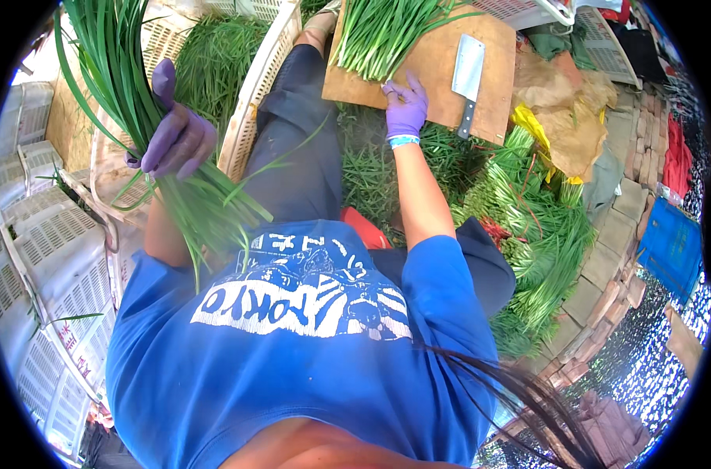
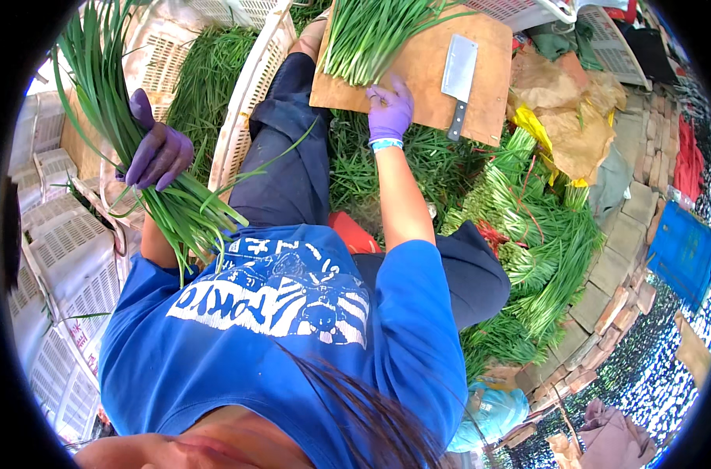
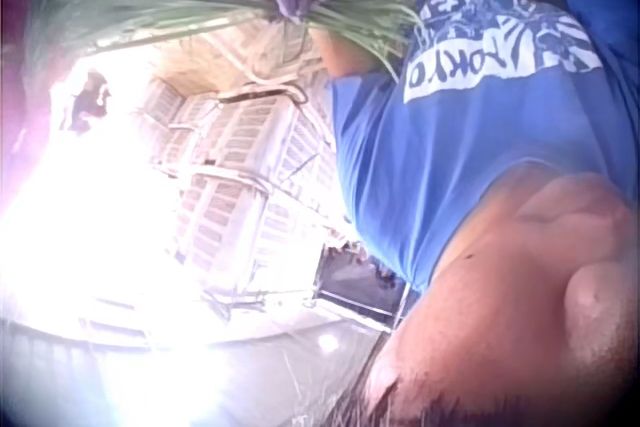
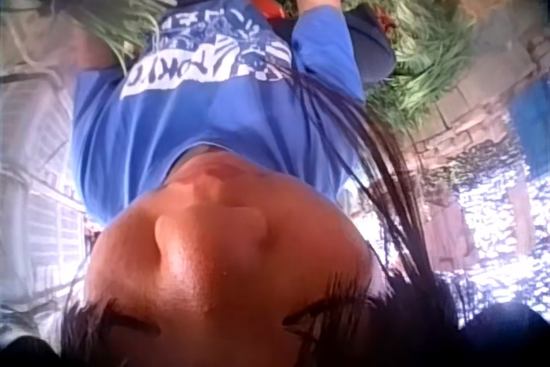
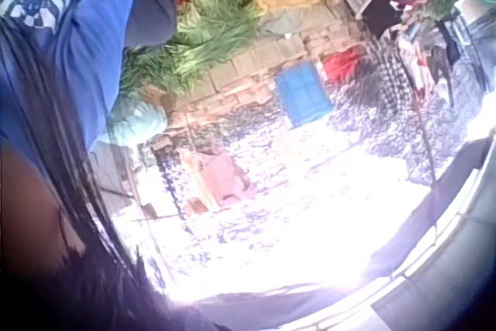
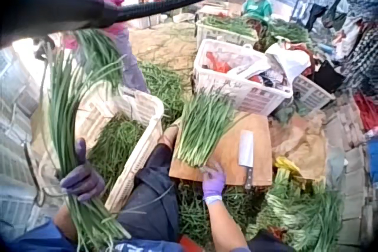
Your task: The person bundles green chives by hand, ties them with red bands, and trims the ends using a large knife on a wooden board while sitting on the ground.
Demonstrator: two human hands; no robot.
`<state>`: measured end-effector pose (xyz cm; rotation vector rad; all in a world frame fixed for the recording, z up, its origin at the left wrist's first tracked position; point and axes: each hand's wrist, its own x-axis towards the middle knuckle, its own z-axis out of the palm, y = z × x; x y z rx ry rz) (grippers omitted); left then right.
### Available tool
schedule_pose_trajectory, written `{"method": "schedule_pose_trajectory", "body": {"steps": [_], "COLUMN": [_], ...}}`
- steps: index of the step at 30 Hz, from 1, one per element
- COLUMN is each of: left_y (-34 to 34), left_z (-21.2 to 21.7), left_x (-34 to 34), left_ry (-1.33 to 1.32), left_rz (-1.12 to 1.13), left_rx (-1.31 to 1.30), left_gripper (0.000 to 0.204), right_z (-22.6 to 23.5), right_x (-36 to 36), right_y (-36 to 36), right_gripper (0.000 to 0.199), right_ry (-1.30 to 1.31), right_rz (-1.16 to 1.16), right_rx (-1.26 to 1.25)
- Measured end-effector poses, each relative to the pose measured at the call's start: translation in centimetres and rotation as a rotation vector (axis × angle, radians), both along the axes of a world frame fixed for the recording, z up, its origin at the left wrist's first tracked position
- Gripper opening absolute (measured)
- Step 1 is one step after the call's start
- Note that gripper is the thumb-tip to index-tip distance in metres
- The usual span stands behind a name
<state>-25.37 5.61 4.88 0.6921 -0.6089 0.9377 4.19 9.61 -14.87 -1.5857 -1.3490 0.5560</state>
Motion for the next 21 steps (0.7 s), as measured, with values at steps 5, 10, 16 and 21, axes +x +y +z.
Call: {"method": "schedule_pose_trajectory", "body": {"steps": [5, 10, 16, 21], "left_y": [-0.9, -1.6, -2.4, -2.9], "left_z": [0.6, 0.5, 2.4, 2.5], "left_x": [0.3, 0.5, 0.5, 0.0], "left_ry": [0.002, 0.015, 0.283, 0.348], "left_rz": [-0.021, -0.043, 0.136, 0.193], "left_rx": [0.047, 0.024, 0.015, 0.010], "left_gripper": [0.080, 0.082, 0.059, 0.061], "right_z": [2.4, 5.7, -1.0, 1.3], "right_x": [1.6, 0.6, -3.1, -3.9], "right_y": [-4.5, -1.8, 4.2, 1.8], "right_gripper": [0.029, 0.052, 0.043, 0.020], "right_ry": [-0.025, -0.390, -0.479, -0.191], "right_rz": [0.370, 0.351, -0.339, -0.295], "right_rx": [-0.201, -0.728, -0.194, -0.061]}}
